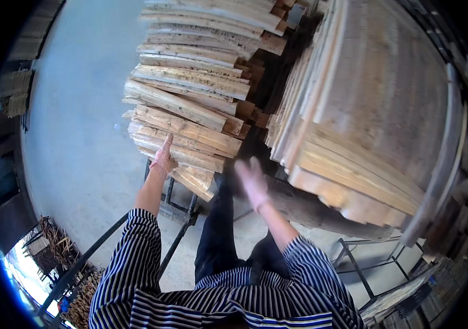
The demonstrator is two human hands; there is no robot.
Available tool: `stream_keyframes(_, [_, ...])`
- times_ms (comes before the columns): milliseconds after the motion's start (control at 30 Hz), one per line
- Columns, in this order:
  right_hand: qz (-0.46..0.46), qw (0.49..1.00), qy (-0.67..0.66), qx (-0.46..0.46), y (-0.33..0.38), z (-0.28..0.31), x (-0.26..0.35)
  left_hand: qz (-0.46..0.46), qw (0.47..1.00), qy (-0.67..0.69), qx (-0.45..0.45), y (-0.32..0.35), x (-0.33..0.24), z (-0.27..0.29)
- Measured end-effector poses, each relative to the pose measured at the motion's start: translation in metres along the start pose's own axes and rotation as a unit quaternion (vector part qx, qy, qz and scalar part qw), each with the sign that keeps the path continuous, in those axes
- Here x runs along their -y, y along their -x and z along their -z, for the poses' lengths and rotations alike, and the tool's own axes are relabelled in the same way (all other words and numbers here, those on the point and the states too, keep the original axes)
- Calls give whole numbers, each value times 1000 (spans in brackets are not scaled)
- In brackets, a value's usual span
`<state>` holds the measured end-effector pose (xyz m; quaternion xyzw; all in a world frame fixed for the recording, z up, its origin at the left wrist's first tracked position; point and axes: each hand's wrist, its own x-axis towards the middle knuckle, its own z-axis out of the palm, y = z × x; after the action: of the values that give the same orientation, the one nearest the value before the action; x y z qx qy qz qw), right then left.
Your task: The person picks up bundles of wooden planks from a lower pile and places them onto a higher stack. The person wears pink gloves and a striped shirt while performing the repetitive lifting and stacking motion.
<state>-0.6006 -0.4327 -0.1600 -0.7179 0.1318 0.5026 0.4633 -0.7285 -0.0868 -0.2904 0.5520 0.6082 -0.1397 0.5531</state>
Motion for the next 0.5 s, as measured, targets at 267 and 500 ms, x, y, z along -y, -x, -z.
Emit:
stream_keyframes(267, [-11, 987, -30, -157, -258, -47, 48, 96, 932, 345, 52, -115, -30, -43])
stream_keyframes(500, [135, 964, 156, -170, -166, -81, -14, 7, 880, 462, 113, -85, -15, -33])
